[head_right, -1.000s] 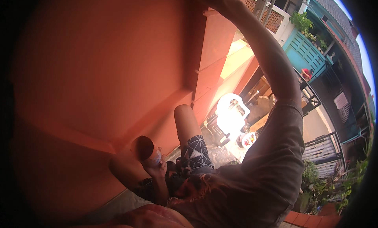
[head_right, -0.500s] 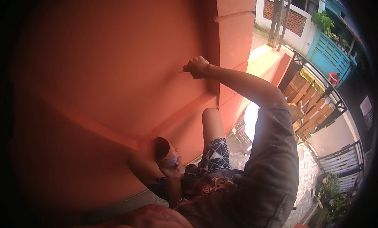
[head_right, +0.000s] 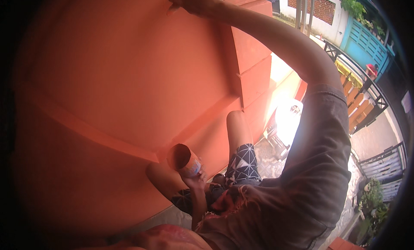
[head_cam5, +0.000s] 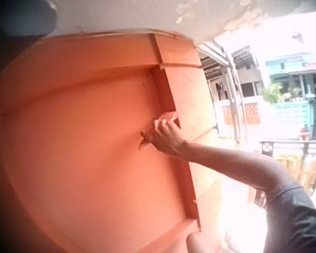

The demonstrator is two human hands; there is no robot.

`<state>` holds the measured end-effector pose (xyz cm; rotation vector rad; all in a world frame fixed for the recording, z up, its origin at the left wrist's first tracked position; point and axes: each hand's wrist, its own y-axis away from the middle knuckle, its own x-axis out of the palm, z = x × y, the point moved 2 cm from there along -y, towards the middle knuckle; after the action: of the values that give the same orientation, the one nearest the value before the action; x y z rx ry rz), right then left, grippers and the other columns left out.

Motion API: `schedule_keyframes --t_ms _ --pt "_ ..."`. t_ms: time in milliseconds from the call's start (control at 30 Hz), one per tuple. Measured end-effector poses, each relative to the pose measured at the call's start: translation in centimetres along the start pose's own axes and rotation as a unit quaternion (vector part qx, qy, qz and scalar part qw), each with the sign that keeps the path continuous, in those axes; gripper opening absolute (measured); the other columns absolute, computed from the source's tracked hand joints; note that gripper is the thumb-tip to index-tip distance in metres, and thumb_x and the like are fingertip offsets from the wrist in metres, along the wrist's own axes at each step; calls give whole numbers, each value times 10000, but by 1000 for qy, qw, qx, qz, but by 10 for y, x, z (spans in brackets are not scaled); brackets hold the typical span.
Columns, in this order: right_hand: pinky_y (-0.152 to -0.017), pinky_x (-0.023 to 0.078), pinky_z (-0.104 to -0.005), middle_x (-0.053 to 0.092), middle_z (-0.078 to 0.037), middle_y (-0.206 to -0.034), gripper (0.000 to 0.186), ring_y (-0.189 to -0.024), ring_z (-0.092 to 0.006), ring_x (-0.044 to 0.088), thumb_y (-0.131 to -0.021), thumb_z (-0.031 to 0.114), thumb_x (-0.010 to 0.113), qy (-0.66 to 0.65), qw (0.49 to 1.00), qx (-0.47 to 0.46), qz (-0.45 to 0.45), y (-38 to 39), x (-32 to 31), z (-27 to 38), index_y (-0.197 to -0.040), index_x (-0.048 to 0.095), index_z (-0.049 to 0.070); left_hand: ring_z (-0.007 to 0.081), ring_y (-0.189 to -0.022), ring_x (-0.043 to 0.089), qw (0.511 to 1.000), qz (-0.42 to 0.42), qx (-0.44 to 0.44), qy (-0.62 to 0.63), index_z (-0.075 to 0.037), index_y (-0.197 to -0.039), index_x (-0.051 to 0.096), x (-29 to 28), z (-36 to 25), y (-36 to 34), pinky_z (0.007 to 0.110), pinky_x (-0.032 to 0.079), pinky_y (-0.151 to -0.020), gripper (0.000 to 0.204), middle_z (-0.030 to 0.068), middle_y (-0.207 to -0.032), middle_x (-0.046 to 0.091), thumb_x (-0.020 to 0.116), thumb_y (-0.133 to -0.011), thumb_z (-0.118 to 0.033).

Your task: The person paints a ceiling with reddish-orange paint using a brush and a small container. They repeatedly dip the brush into the container and apply paint to the ceiling surface, working along edges and seams.

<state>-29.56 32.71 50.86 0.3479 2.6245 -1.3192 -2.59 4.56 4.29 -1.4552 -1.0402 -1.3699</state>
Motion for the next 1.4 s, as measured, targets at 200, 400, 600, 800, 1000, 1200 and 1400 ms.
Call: schedule_keyframes --t_ms 200,400,600,800,1000,1200,1400 --pt "-701 609 -455 698 -282 -791 471 -830 -400 733 -929 517 615 10 971 -188 147 110 44 96 -928 643 47 287 -710 512 999 -15 25 -17 -53 -1423 429 4 1 20 287 452 -365 801 238 -1273 514 575 -902 -643" --pt "-496 473 -462 637 -107 -594 384 -537 -343 637 -751 2 653 -262 957 -26 125 32 12 73 -1104 672 154 281 -699 519 997 -33 58 -35 -46 -1425 428 0 0 35 285 444 -363 818 228 -1278 515 569 -898 -656" --pt "-566 546 -473 730 -144 -881 262 -681 -327 703 -899 189 605 -186 958 216 -14 -25 -28 -51 -1151 676 181 283 -699 540 998 -40 37 -22 -44 -1433 424 -7 -4 18 284 445 -365 834 230 -1278 519 555 -900 -671" --pt "-557 570 -351 657 -62 -983 282 -841 -201 689 -828 204 751 -142 979 -64 -130 33 2 22 -1094 662 177 290 -679 552 997 -51 56 -14 -41 -1447 423 -12 2 26 283 454 -369 816 240 -1242 548 519 -928 -663" --pt "-616 606 -342 636 -98 -1028 295 -1001 -283 677 -837 378 726 -83 974 -138 161 95 32 67 -1017 622 169 297 -654 549 999 -50 20 11 -70 -1467 434 -20 -1 3 296 464 -375 829 201 -1283 570 490 -928 -698" --pt "-573 581 -352 689 8 -1050 205 -891 -193 720 -876 266 723 -116 992 -28 47 31 -10 20 -1066 672 204 341 -740 558 997 -25 8 71 -109 -1494 390 -38 -5 -11 326 481 -407 786 281 -1324 484 514 -945 -659" --pt "-585 609 -332 648 -69 -1135 302 -1013 -234 693 -850 274 745 -43 981 -182 44 86 25 45 -1141 679 226 336 -733 554 995 -11 -15 102 -60 -1483 388 -41 -7 -14 313 450 -371 800 290 -1338 484 495 -958 -654"
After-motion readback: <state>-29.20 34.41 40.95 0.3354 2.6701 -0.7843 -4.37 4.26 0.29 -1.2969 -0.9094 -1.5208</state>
